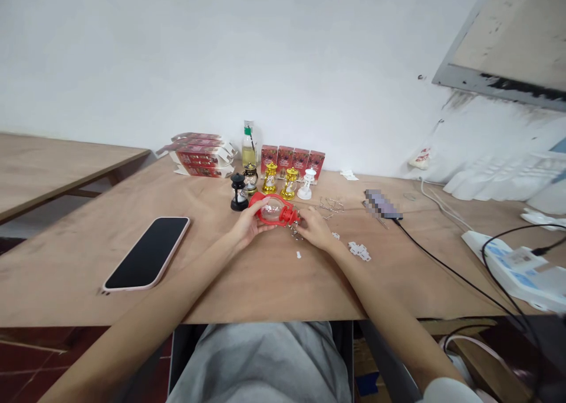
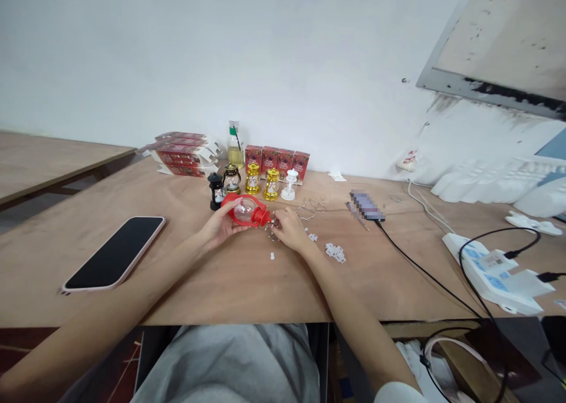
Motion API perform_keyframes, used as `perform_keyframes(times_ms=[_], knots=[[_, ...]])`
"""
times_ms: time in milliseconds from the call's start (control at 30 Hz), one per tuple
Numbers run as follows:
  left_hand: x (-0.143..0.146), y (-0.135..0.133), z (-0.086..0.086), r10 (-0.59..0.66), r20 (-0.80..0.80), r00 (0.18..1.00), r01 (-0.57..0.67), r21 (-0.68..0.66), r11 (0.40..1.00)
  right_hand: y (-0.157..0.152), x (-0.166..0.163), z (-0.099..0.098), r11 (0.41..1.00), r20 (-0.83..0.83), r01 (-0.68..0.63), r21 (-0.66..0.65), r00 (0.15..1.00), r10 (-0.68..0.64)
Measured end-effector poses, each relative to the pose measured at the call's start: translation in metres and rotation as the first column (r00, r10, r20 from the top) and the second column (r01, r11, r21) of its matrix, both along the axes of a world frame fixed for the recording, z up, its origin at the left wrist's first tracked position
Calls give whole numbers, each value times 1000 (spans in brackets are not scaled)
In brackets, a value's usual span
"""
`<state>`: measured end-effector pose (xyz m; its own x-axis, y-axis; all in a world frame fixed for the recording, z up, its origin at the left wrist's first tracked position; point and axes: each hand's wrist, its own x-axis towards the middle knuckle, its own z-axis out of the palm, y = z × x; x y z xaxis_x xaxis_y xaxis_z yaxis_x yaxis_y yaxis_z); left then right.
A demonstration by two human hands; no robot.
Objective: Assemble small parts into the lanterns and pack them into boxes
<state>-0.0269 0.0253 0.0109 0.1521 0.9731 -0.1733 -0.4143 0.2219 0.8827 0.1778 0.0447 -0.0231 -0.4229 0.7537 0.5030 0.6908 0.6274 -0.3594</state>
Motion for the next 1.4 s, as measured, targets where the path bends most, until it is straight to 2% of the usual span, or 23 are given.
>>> perform_keyframes(times_ms=[133,233,300,400,467,500,567,700,800,867,967,1100,1167,1267,1400], knots=[[-2,1,3,53,58,997,-52,-23,998,1,0,1,981,-317,-27,-193,948,-36],[-3,3,3,44,89,995,-37,-70,997,1,-2,2,921,-554,-172,-351,831,-55],[-3,3,3,54,95,994,-46,-89,995,-1,-2,5,861,-679,-317,-397,733,-43],[-3,4,2,81,121,989,-69,-100,993,-4,-2,10,717,-803,-542,-439,594,-44],[-3,4,2,89,135,987,-76,-100,992,-6,-2,13,639,-842,-619,-457,531,-89],[-3,4,3,87,140,986,-73,-99,992,-6,-3,14,627,-846,-621,-471,519,-122],[-2,4,3,81,148,986,-68,-96,993,-7,-4,14,650,-828,-564,-509,526,-192],[-2,3,4,79,151,985,-67,-83,994,-1,-5,12,748,-794,-403,-527,548,-265],[-1,4,2,79,133,988,-72,-57,996,5,-2,10,829,-821,-307,-468,499,-278],[0,4,-1,94,92,991,-93,-24,995,8,1,11,857,-838,-269,-440,466,-284],[4,4,-5,107,-18,994,-105,69,992,9,3,12,893,-859,-201,-402,420,-292],[9,2,-10,110,-306,946,-45,212,976,8,4,16,951,-887,-42,-306,376,-269],[10,1,-11,85,-409,909,26,258,966,8,5,18,967,-886,37,-251,395,-245],[10,-1,-12,-14,-450,893,159,284,946,10,8,16,973,-844,121,-196,484,-231],[9,-2,-12,-123,-497,859,312,317,896,15,12,8,975,-780,142,-172,585,-222]])
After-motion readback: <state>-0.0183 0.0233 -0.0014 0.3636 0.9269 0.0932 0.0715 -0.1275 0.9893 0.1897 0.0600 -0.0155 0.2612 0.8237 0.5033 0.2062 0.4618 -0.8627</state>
